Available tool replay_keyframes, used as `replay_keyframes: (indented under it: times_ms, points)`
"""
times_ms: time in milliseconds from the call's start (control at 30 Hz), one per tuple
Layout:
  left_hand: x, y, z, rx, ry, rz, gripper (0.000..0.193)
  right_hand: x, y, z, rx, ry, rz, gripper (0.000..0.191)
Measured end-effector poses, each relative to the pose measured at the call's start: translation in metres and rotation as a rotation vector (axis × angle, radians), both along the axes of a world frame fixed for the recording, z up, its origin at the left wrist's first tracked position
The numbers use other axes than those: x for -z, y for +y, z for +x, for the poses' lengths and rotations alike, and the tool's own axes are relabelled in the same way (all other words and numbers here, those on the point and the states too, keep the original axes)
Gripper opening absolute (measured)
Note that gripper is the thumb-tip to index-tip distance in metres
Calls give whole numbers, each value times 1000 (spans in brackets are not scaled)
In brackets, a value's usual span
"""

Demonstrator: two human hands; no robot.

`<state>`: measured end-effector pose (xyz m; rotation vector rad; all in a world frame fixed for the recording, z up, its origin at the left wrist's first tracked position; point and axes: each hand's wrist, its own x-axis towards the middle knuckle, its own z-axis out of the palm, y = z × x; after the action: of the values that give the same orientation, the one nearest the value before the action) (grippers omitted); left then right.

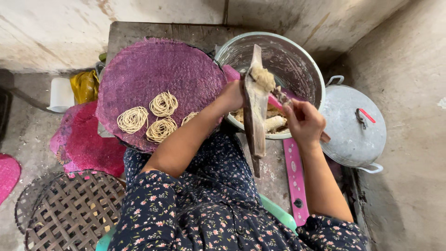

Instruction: The person sits and uses a large wooden hand press to extrude dough into noodle nests. They load dough from a bucket into the press with a knife, press the lever to extrude noodles onto a pink mat, cut the strands, and arrange the finished noodle nests on the mat.

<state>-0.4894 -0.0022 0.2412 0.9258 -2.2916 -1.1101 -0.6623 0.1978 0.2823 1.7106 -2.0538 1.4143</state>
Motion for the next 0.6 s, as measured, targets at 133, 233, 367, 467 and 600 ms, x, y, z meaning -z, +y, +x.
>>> replay_keyframes:
  times_ms: [133,233,367,467,600]
  points:
    - [-15,-13,21,-8,-49,215,27,2,20,-4,-292,-249,94,22]
    - [-14,-13,28,81,123,273,28,6,27,-21,-392,-493,167,19]
    - [-6,-4,25,224,250,86,36,12,18,-32,-106,-376,85,20]
    - [-7,-5,23,150,154,135,33,10,14,-23,-90,-330,127,20]
    - [-15,-7,25,26,15,201,27,-2,14,-2,-345,-534,140,20]
